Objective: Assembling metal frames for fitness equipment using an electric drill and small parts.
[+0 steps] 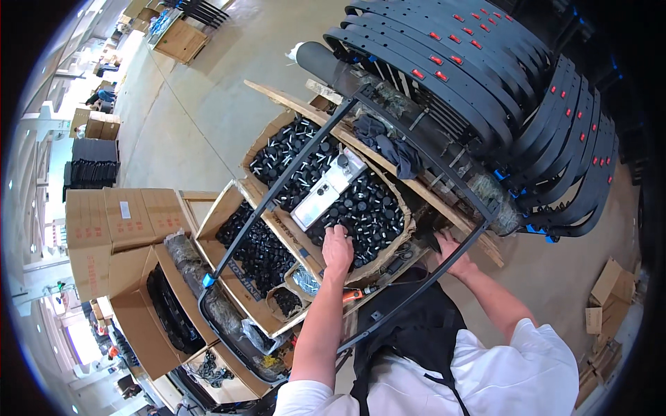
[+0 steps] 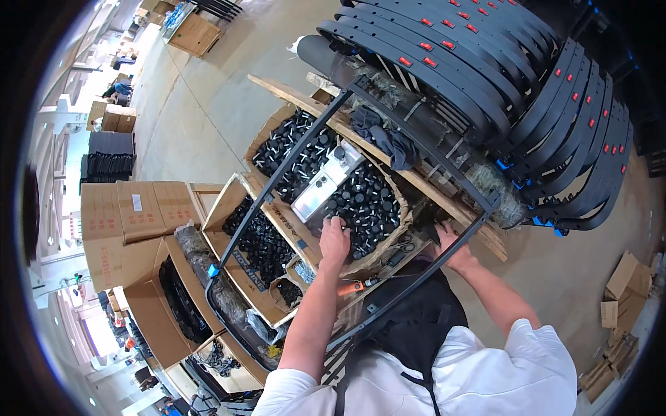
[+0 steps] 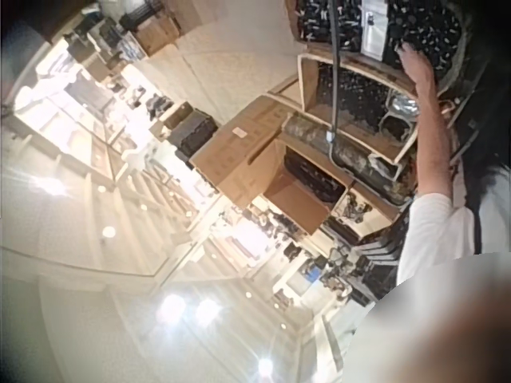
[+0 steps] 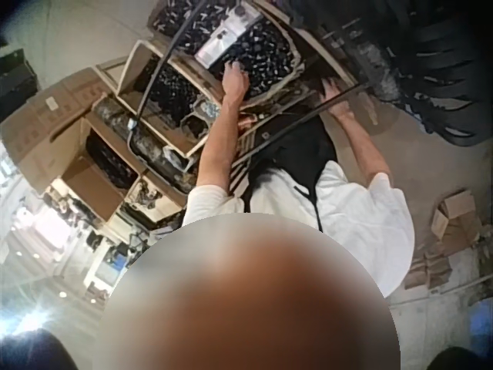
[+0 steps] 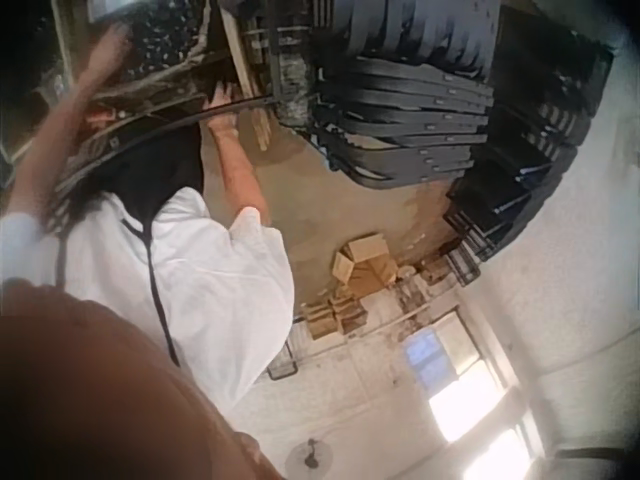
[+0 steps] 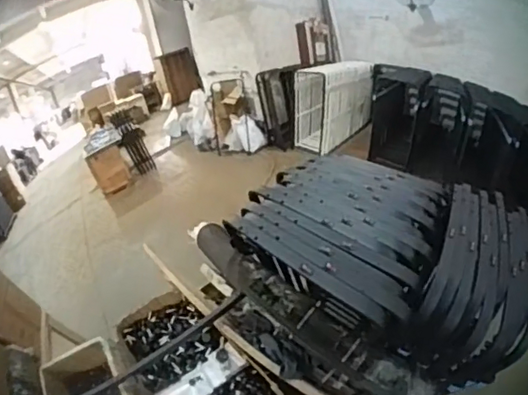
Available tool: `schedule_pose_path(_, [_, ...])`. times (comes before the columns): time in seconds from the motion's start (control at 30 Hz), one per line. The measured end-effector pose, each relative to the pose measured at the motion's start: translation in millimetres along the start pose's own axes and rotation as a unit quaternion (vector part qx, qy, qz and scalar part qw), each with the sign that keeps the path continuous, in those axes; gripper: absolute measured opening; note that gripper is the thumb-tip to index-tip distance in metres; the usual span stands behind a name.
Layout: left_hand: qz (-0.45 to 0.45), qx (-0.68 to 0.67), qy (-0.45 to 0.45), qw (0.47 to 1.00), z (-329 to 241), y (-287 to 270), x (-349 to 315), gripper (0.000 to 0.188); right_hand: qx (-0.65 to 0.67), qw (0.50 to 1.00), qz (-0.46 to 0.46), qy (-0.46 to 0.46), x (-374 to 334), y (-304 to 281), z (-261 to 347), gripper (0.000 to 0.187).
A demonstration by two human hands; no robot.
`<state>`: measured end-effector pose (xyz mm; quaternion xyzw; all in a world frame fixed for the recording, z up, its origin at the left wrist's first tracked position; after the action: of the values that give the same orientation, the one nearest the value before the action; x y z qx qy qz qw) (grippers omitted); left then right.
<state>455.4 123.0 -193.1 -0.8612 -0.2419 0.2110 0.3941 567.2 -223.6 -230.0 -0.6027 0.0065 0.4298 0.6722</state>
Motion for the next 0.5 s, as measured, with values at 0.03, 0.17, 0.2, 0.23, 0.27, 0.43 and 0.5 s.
schedule_pose_path(0.03, [0.018,0.005,-0.010,1.000,3.1,-0.8,-1.0,0.027,-0.006,1.000,0.001,-0.025,-11.0,-7.1,2.1,0.062])
schedule_pose_path(0.17, [0.052,-0.001,-0.038,0.998,7.3,-0.7,4.9,0.024,-0.119,0.969,0.203,-0.073,-73.0,-36.4,18.1,0.033])
schedule_pose_path(0.2, [0.058,-0.025,-0.059,0.996,10.1,-2.9,5.5,0.025,-0.120,0.970,0.199,-0.071,-83.8,-58.5,21.4,0.033])
schedule_pose_path(0.23, [0.056,-0.028,-0.057,0.996,10.0,-4.9,3.4,0.025,-0.075,0.962,0.217,-0.151,-97.4,-92.2,51.4,0.028])
schedule_pose_path(0.27, [0.068,-0.081,-0.047,0.993,6.8,-2.0,-0.4,0.026,-0.028,0.945,0.233,-0.226,-105.7,-116.6,79.7,0.025])
schedule_pose_path(0.43, [0.127,-0.620,-0.273,0.725,18.1,18.0,-30.9,0.029,0.039,0.957,-0.122,-0.261,-17.7,-162.3,155.0,0.017])
schedule_pose_path(0.5, [0.122,-0.626,-0.262,0.725,2.9,10.1,-32.7,0.030,-0.076,0.944,-0.208,-0.244,37.1,-138.9,174.9,0.014])
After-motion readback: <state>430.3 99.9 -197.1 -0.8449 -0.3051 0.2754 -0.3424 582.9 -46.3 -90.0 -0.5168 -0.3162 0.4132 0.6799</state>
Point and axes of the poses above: each hand's wrist, its own x-axis towards the middle knuckle, its own y-axis out of the palm, z = x × y, the point moved 8 cm from there along x, towards the middle knuckle, and after that the axes turned 14 degrees about -x, right-handed, at the moved point
